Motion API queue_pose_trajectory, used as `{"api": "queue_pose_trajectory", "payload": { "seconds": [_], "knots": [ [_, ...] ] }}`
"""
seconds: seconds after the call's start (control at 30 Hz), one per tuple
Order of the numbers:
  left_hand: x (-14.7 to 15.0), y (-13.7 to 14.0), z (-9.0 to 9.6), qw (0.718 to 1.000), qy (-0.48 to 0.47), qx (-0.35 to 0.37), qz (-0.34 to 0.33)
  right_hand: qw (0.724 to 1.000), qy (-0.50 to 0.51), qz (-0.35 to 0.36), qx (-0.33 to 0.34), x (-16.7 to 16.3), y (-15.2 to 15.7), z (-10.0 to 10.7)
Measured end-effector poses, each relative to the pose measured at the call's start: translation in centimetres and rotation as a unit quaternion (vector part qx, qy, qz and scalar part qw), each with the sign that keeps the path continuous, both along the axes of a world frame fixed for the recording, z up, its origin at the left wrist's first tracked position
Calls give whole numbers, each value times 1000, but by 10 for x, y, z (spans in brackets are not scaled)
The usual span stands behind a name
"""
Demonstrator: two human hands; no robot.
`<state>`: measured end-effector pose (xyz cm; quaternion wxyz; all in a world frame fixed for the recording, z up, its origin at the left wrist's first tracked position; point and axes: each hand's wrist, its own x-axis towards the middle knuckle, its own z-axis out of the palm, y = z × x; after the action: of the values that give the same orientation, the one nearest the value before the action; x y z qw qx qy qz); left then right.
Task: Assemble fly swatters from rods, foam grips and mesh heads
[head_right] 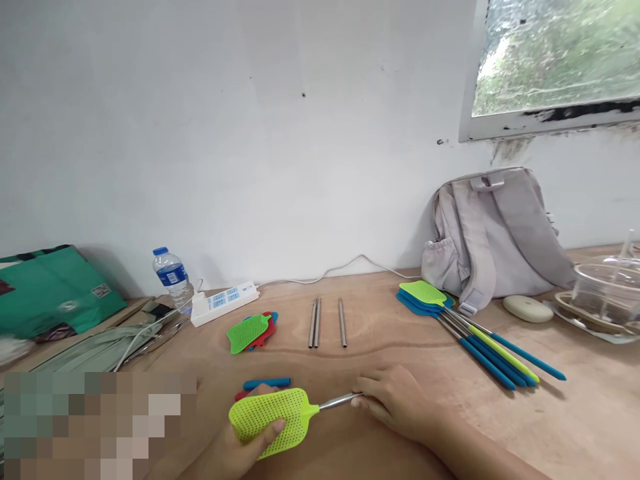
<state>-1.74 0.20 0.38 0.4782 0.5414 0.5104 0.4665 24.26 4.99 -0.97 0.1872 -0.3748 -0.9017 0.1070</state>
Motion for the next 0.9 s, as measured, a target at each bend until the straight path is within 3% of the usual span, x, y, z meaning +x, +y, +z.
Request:
{"api": "queue_pose_trajectory", "payload": {
  "seconds": [0.13, 0.63, 0.77, 0.9],
  "knots": [
    [-8, 4, -1, 994, 86, 29, -54, 1000, -15, -1, -12, 0, -2, 0],
    [-9, 7, 4, 983, 132, 89, -87, 999, -35, -40, 4, -5, -4, -7],
    [-9, 7, 1, 989, 109, 73, -71, 999, -10, -37, -23, -3, -3, -10],
    [-7, 9, -7, 995, 81, 11, -65, 996, 32, -54, -71, 3, 3, -15]
  ]
}}
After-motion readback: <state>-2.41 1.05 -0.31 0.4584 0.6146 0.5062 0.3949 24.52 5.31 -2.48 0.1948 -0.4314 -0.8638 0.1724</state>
